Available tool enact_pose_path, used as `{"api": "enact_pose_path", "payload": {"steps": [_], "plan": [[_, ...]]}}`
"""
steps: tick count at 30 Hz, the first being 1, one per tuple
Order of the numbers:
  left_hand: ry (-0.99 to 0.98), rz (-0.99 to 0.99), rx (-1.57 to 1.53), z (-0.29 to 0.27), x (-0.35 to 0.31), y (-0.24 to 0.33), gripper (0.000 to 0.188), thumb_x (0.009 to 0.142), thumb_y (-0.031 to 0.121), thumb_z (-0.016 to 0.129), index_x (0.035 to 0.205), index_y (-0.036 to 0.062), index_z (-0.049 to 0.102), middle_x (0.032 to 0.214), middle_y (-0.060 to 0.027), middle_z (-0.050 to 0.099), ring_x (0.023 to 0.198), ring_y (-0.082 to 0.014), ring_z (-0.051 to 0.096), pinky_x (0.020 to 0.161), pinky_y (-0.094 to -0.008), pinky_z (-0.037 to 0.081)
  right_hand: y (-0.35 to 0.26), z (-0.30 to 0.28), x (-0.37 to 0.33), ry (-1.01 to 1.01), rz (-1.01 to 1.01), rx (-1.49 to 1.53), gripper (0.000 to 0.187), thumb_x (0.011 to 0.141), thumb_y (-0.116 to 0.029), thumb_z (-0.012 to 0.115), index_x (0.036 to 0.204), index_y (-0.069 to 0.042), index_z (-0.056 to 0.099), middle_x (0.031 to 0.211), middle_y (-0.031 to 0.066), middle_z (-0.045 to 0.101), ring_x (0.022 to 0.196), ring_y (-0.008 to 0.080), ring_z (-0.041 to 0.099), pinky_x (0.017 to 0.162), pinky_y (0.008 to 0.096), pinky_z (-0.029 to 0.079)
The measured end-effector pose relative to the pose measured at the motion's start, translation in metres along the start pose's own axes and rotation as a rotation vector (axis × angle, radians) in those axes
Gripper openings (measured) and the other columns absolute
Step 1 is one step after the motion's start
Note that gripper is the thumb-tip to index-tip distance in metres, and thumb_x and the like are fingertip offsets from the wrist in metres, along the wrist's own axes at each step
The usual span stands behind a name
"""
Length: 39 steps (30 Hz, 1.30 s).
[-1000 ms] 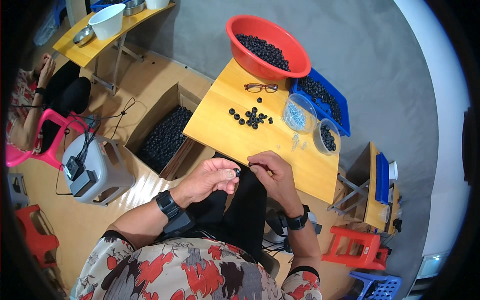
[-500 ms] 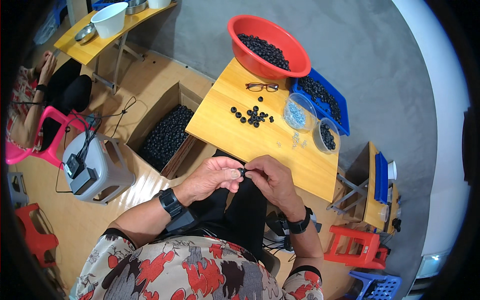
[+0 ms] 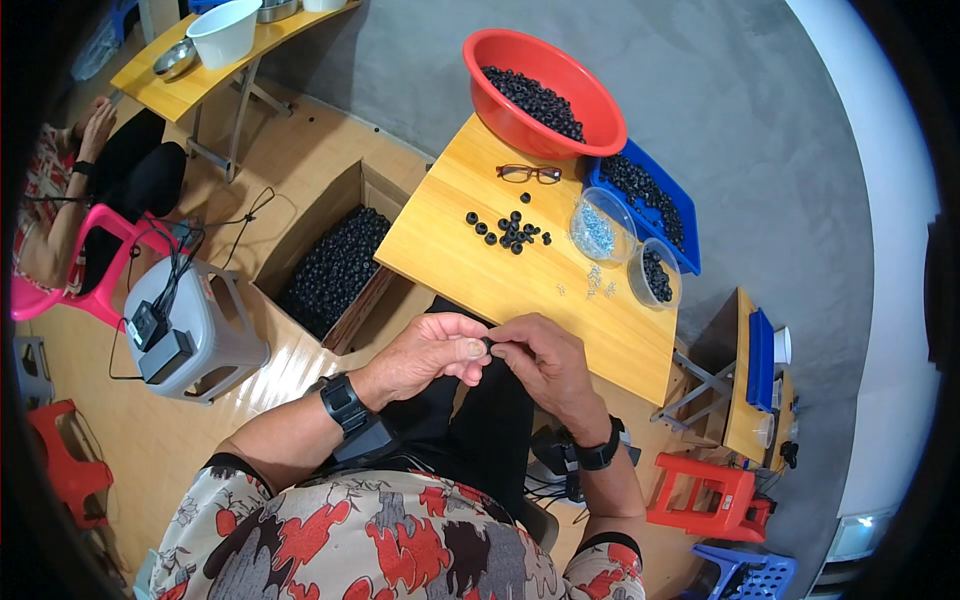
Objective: Assembling small silver components into black plastic bases manually.
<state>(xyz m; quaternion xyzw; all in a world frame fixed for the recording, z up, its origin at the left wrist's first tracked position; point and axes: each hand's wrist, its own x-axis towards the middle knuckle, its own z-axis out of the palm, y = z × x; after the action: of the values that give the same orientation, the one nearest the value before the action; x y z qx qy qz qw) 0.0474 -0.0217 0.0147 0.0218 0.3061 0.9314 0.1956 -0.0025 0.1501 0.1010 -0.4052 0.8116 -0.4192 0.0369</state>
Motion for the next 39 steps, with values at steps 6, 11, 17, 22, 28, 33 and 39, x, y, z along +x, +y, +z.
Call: {"api": "enact_pose_path", "payload": {"steps": [6, 11, 17, 22, 28, 33, 39], "plan": [[0.001, -0.018, 0.001, -0.003, 0.000, -0.001, 0.021, 0.088, 0.011, 0.060, 0.105, -0.0014, 0.058, 0.088, -0.0098, 0.063, 0.073, -0.0131, 0.063, 0.067, -0.0256, 0.056, 0.003, 0.003, -0.002, 0.005, 0.004, 0.031, 0.018, 0.076, 0.002, 0.066, 0.093, -0.003, 0.063, 0.080, 0.0095, 0.061, 0.071, 0.0216, 0.061, 0.063, 0.0283, 0.048], [-0.009, -0.029, 0.005, -0.001, -0.001, 0.001, 0.023, 0.088, 0.012, 0.060, 0.107, -0.0014, 0.058, 0.088, -0.0092, 0.063, 0.074, -0.0121, 0.063, 0.068, -0.0252, 0.056, 0.008, 0.005, -0.003, 0.010, 0.034, 0.087, 0.018, 0.075, 0.003, 0.067, 0.092, -0.004, 0.063, 0.080, 0.0085, 0.062, 0.071, 0.0204, 0.061, 0.063, 0.0277, 0.048], [-0.027, -0.013, 0.069, 0.001, -0.002, 0.000, 0.023, 0.091, 0.017, 0.058, 0.106, -0.0004, 0.059, 0.087, -0.0061, 0.063, 0.074, -0.0103, 0.062, 0.067, -0.0241, 0.056, 0.014, 0.011, -0.004, 0.031, 0.008, 0.113, 0.018, 0.075, 0.001, 0.068, 0.092, -0.005, 0.064, 0.079, 0.0075, 0.060, 0.071, 0.0194, 0.059, 0.061, 0.0274, 0.046], [-0.033, -0.015, 0.101, 0.002, -0.003, 0.000, 0.025, 0.092, 0.022, 0.056, 0.107, 0.0013, 0.058, 0.084, -0.0035, 0.061, 0.073, -0.0087, 0.061, 0.065, -0.0227, 0.054, 0.007, 0.010, -0.006, 0.032, 0.018, 0.067, 0.019, 0.074, -0.001, 0.069, 0.092, -0.006, 0.064, 0.081, 0.0075, 0.060, 0.071, 0.0193, 0.059, 0.061, 0.0271, 0.046], [0.028, 0.016, 0.097, 0.003, -0.001, -0.004, 0.026, 0.093, 0.025, 0.055, 0.105, 0.0028, 0.057, 0.085, -0.0025, 0.060, 0.074, -0.0074, 0.060, 0.067, -0.0224, 0.053, -0.011, 0.006, -0.002, 0.075, -0.031, -0.257, 0.038, 0.071, -0.024, 0.076, 0.100, -0.005, 0.061, 0.084, 0.0088, 0.057, 0.070, 0.0217, 0.059, 0.058, 0.0281, 0.046], [0.072, 0.028, 0.120, 0.002, 0.002, -0.004, 0.025, 0.093, 0.026, 0.054, 0.104, 0.0036, 0.058, 0.087, -0.0027, 0.061, 0.076, -0.0068, 0.060, 0.068, -0.0206, 0.051, -0.009, 0.008, 0.006, 0.013, -0.255, -0.858, 0.045, 0.069, -0.050, 0.068, 0.082, -0.008, 0.056, 0.071, 0.0044, 0.045, 0.060, 0.0187, 0.052, 0.050, 0.0290, 0.038], [0.081, -0.016, 0.227, 0.001, 0.002, -0.001, 0.024, 0.094, 0.026, 0.052, 0.103, 0.0046, 0.059, 0.087, -0.0019, 0.064, 0.078, -0.0057, 0.060, 0.069, -0.0200, 0.048, 0.002, 0.014, 0.006, -0.105, -0.270, -0.956, 0.039, 0.069, -0.046, 0.067, 0.077, -0.011, 0.052, 0.069, 0.0026, 0.043, 0.061, 0.0173, 0.050, 0.051, 0.0309, 0.037]]}}
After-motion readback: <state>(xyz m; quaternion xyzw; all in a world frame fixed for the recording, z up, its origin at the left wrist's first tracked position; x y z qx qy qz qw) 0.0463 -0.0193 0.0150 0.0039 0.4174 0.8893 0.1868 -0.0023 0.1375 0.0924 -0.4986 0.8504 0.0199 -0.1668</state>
